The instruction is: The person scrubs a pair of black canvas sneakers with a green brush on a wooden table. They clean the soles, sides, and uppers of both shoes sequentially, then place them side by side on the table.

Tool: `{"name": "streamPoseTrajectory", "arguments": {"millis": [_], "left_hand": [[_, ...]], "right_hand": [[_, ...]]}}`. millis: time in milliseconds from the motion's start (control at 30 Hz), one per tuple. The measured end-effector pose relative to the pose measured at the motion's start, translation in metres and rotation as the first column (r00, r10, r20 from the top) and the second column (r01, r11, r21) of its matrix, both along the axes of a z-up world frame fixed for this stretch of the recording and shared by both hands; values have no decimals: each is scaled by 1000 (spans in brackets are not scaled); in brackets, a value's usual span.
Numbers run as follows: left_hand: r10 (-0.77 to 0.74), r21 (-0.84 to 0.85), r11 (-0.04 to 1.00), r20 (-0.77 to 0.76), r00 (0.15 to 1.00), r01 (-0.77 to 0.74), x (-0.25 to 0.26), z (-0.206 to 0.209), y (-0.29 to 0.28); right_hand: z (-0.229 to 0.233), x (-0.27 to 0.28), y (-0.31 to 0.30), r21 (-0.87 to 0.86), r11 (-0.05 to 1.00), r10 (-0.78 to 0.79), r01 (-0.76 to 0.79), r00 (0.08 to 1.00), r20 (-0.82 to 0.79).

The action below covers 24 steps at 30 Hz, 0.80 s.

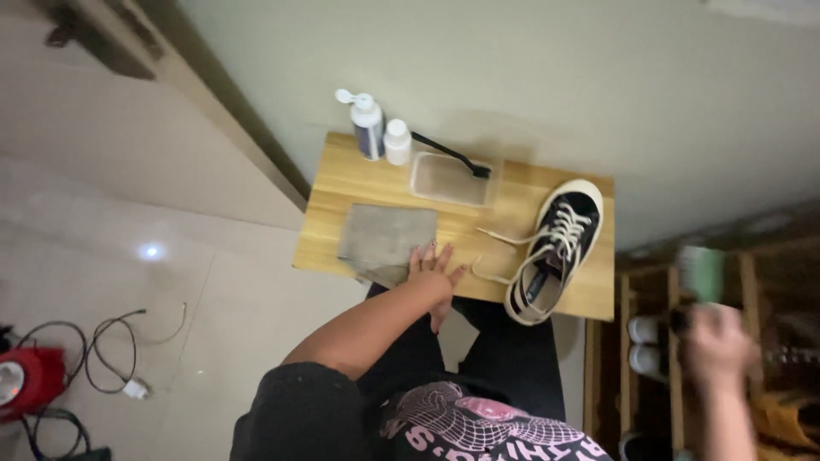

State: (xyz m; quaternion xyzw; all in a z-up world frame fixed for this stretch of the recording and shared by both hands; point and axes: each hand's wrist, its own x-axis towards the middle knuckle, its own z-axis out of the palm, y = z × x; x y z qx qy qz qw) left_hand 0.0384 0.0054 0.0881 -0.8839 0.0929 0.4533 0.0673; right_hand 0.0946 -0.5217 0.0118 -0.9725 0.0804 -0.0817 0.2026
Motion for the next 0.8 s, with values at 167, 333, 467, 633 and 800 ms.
{"name": "streamPoseTrajectory", "arguments": {"millis": [167, 333, 467, 633, 800], "left_hand": [[-16, 78, 997, 31, 999, 14, -2, -43, 0], [214, -320, 947, 661, 719, 12, -39, -84, 5], [120, -235, 972, 552, 825, 15, -32, -76, 6], [411, -431, 860, 265, 872, -274, -25, -25, -24], [521, -827, 537, 480, 705, 166, -37, -34, -86]], "right_hand": [[8, -51, 138, 452, 887, 131, -88, 989, -64], [32, -67, 205, 577, 812, 75, -85, 996, 41], [36, -72, 225, 485, 854, 187, -187, 981, 49], [29, -84, 209, 406, 909, 105, -97, 994, 1], [5, -110, 203, 453, 875, 136, -171, 985, 111]]}}
